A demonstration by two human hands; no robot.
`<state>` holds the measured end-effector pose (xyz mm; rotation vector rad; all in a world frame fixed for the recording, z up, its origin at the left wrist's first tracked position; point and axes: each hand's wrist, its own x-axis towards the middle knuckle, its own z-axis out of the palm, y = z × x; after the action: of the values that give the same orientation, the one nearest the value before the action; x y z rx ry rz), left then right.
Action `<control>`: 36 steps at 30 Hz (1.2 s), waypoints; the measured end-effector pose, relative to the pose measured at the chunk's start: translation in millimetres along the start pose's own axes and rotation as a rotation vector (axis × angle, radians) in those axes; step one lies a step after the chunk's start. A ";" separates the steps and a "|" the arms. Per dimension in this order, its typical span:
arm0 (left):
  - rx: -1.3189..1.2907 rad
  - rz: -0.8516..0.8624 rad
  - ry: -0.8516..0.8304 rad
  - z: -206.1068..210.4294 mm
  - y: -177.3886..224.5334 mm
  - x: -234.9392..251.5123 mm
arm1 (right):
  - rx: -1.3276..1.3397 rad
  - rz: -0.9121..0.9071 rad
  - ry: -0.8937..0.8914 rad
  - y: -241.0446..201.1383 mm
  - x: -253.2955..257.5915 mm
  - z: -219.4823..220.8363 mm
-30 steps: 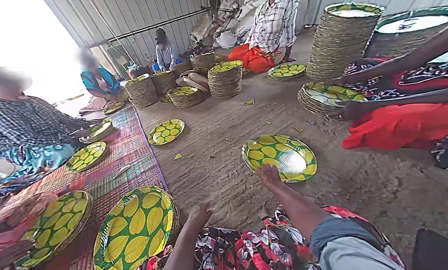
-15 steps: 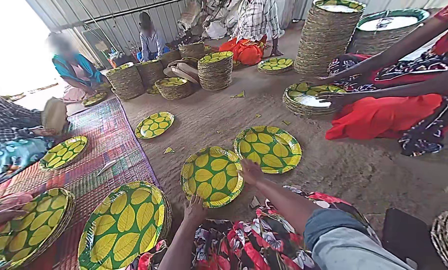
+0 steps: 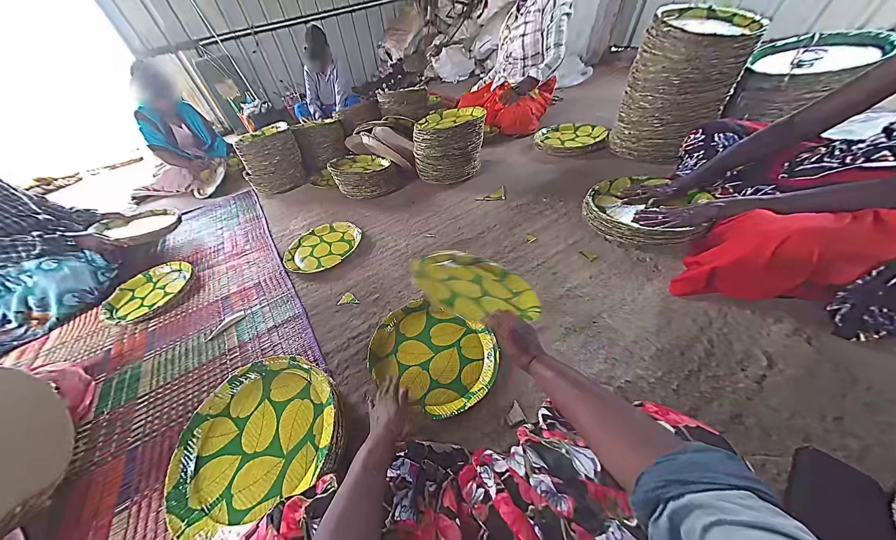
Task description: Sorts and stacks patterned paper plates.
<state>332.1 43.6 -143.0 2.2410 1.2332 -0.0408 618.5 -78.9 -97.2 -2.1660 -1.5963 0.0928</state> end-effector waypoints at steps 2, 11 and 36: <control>-0.297 -0.076 0.308 -4.6 -7.5 3.6 | 0.045 -0.187 -0.238 -10.7 -7.8 17.8; -0.613 -0.399 0.053 -4.8 -27.4 12.3 | -0.020 0.488 -0.426 -7.6 -14.0 21.5; -0.659 -0.542 0.712 -116.8 -246.3 -193.6 | 0.570 0.360 -0.408 -292.8 11.9 143.0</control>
<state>0.2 53.9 -104.5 1.3210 1.8418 0.8844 316.9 44.6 -109.5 -2.0067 -1.1424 1.0244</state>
